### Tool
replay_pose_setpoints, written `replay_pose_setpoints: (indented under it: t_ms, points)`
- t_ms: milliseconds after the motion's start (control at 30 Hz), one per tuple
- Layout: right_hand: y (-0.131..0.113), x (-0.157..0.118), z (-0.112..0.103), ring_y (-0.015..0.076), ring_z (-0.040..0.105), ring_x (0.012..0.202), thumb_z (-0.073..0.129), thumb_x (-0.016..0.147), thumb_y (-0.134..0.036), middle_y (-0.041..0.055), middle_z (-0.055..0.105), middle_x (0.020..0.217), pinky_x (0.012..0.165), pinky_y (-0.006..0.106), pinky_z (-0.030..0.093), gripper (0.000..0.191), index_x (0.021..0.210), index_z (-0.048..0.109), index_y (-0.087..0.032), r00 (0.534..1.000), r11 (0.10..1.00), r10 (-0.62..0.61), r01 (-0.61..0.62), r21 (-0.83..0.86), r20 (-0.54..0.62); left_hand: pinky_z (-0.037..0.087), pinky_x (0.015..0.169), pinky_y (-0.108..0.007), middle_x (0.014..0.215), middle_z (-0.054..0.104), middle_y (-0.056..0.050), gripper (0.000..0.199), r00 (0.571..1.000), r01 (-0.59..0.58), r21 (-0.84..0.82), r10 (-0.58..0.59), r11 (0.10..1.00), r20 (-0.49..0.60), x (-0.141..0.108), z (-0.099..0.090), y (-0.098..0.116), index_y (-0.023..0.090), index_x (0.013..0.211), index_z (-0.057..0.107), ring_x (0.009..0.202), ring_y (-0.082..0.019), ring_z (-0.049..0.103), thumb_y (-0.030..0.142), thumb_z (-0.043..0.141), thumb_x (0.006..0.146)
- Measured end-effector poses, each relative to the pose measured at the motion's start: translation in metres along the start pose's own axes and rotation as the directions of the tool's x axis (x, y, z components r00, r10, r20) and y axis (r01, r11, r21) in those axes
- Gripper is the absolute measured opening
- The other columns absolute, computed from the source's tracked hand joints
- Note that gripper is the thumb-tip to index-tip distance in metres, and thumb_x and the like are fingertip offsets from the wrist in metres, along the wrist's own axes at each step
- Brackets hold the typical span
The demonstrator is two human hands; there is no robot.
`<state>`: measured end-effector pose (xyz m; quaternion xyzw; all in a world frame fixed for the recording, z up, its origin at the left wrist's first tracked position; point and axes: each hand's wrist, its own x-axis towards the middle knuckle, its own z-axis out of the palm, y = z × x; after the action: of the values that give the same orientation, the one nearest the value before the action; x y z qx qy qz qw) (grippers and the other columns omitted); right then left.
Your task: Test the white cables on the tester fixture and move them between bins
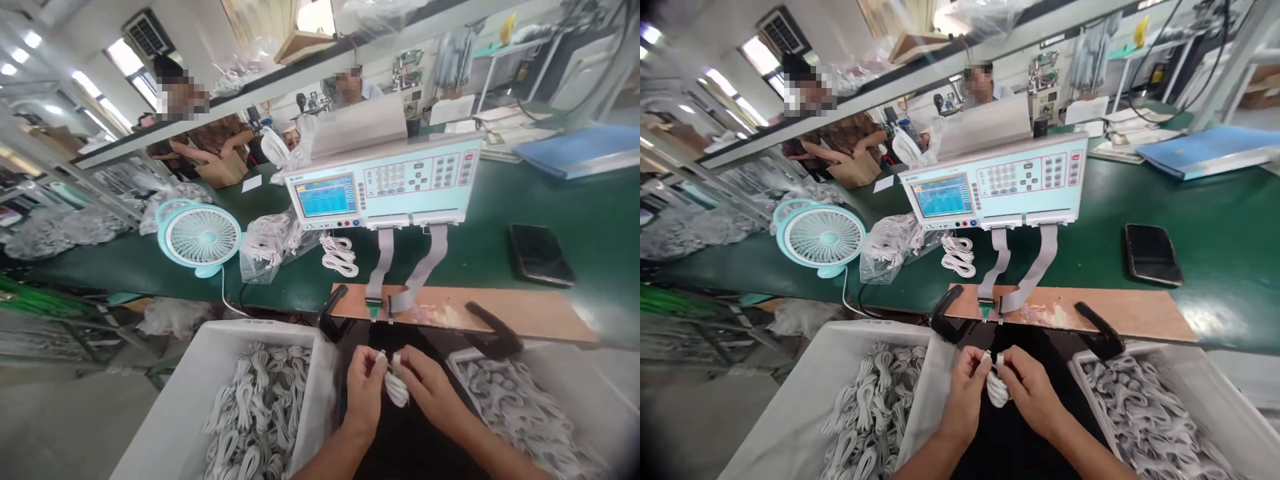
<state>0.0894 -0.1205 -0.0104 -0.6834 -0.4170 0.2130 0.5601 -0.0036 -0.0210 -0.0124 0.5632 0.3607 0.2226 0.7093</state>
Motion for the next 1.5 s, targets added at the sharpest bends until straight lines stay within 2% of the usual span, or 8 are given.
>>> replay_pose_setpoints:
  t_ms: [167, 333, 667, 900, 1033, 1167, 1333, 1500]
  points:
    - [0.015, 0.028, 0.012, 0.0139, 0.047, 0.057, 0.054, 0.086, -0.046, -0.0022, 0.052, 0.063, 0.054, 0.024, 0.04, 0.03, 0.073, 0.053, -0.019, 0.957, 0.9, 0.272, -0.216, 0.378, -0.101, 0.039, 0.048, -0.019, 0.062, 0.048, 0.005, 0.025, 0.994, -0.093, -0.034, 0.095, 0.995, 0.051, 0.027, -0.004, 0.0, 0.018, 0.075, 0.048, 0.05, -0.007, 0.044, 0.04, 0.061, 0.079]
    - [0.021, 0.037, 0.011, 0.0152, 0.05, 0.057, 0.065, 0.076, -0.051, 0.0009, 0.06, 0.063, 0.054, 0.025, 0.04, 0.034, 0.073, 0.064, -0.016, 0.909, 0.844, 0.398, -0.312, 0.437, -0.121, 0.039, 0.044, -0.019, 0.064, 0.054, 0.002, 0.028, 0.997, -0.031, -0.048, 0.035, 0.998, 0.072, 0.04, -0.001, -0.007, 0.014, 0.081, 0.057, 0.05, -0.008, 0.046, 0.04, 0.064, 0.075]
    - [0.014, 0.042, 0.003, 0.0195, 0.056, 0.064, 0.071, 0.069, -0.051, 0.0039, 0.066, 0.068, 0.061, 0.029, 0.045, 0.037, 0.079, 0.074, -0.016, 0.903, 0.866, 0.398, -0.313, 0.39, -0.161, 0.04, 0.042, -0.02, 0.054, 0.052, 0.002, 0.032, 0.98, 0.03, 0.076, -0.044, 0.997, 0.192, 0.053, -0.007, 0.007, 0.012, 0.077, 0.063, 0.048, -0.01, 0.047, 0.043, 0.063, 0.073]
    - [0.015, 0.047, 0.007, 0.0182, 0.057, 0.061, 0.078, 0.064, -0.045, 0.004, 0.067, 0.065, 0.059, 0.028, 0.044, 0.032, 0.077, 0.074, -0.015, 0.858, 0.727, 0.507, -0.372, 0.577, -0.086, 0.039, 0.047, -0.019, 0.065, 0.054, 0.0, 0.033, 0.941, -0.147, 0.266, 0.052, 0.953, 0.334, 0.061, -0.018, 0.019, 0.015, 0.069, 0.064, 0.059, -0.013, 0.05, 0.043, 0.051, 0.081]
    - [0.017, 0.048, 0.01, 0.0181, 0.057, 0.058, 0.079, 0.062, -0.041, 0.0032, 0.067, 0.063, 0.058, 0.027, 0.044, 0.028, 0.074, 0.073, -0.017, 0.829, 0.637, 0.555, -0.371, 0.676, -0.069, 0.041, 0.055, -0.021, 0.066, 0.054, -0.001, 0.03, 0.954, -0.178, 0.23, 0.11, 0.957, 0.278, 0.066, -0.015, 0.015, 0.016, 0.061, 0.062, 0.065, -0.014, 0.051, 0.037, 0.051, 0.081]
    - [0.013, 0.047, 0.011, 0.0176, 0.057, 0.056, 0.081, 0.059, -0.037, 0.0023, 0.067, 0.062, 0.057, 0.027, 0.044, 0.025, 0.072, 0.073, -0.017, 0.82, 0.608, 0.569, -0.369, 0.703, -0.061, 0.039, 0.059, -0.023, 0.056, 0.051, 0.001, 0.031, 0.977, -0.164, 0.202, 0.131, 0.966, 0.167, 0.065, -0.006, 0.009, 0.016, 0.055, 0.059, 0.06, -0.013, 0.048, 0.033, 0.052, 0.079]
    - [0.014, 0.048, 0.01, 0.0182, 0.061, 0.062, 0.082, 0.059, -0.033, 0.002, 0.069, 0.067, 0.057, 0.026, 0.044, 0.024, 0.076, 0.074, -0.018, 0.816, 0.594, 0.575, -0.368, 0.716, -0.057, 0.041, 0.063, -0.025, 0.061, 0.062, -0.003, 0.027, 0.996, -0.086, 0.081, 0.084, 0.993, 0.022, 0.061, 0.004, 0.008, 0.014, 0.063, 0.066, 0.063, -0.016, 0.055, 0.033, 0.054, 0.077]
    - [0.014, 0.05, 0.011, 0.0229, 0.065, 0.069, 0.083, 0.058, -0.036, 0.0044, 0.07, 0.07, 0.063, 0.031, 0.049, 0.028, 0.076, 0.073, -0.017, 0.816, 0.57, 0.578, -0.384, 0.726, -0.023, 0.043, 0.066, -0.025, 0.067, 0.067, -0.005, 0.033, 0.993, -0.115, 0.086, 0.116, 0.99, -0.011, 0.063, 0.009, 0.002, 0.014, 0.068, 0.068, 0.067, -0.017, 0.058, 0.04, 0.053, 0.081]
